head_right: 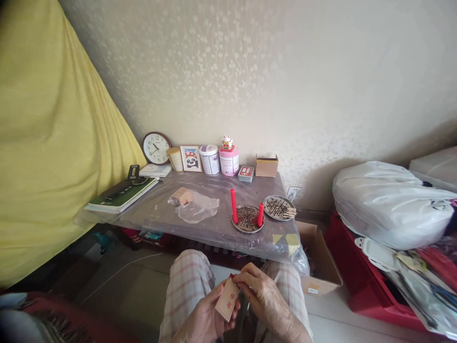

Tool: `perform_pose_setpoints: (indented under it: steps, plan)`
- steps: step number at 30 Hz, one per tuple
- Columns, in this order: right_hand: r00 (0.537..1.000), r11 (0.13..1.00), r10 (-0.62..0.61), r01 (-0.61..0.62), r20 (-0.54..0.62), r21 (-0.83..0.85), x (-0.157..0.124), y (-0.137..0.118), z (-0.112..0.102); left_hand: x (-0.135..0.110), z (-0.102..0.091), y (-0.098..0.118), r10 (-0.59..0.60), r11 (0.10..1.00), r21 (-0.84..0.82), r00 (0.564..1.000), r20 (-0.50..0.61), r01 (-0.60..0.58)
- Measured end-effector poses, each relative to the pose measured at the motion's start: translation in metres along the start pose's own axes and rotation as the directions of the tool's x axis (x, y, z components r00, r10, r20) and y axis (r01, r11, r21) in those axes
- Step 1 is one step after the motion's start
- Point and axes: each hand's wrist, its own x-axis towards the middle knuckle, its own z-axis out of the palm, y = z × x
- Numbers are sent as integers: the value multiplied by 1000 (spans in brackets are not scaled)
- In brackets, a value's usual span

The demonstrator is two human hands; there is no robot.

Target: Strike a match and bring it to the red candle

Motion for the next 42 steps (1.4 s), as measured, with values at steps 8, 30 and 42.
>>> perform_pose_setpoints:
  steps: [8, 30, 42]
  plan:
    - [999, 998, -42, 43, 29, -48, -1, -6, -4, 7, -9, -1, -24, 999, -20, 997, 71, 25]
    - [996, 996, -54, 58, 65, -70, 2, -2, -1, 6, -5, 5, -107, 994, 22, 993, 58, 106]
    - [996, 991, -57, 65, 69, -115, 1, -1, 0, 10, -12, 3, -58, 993, 100, 998, 36, 54]
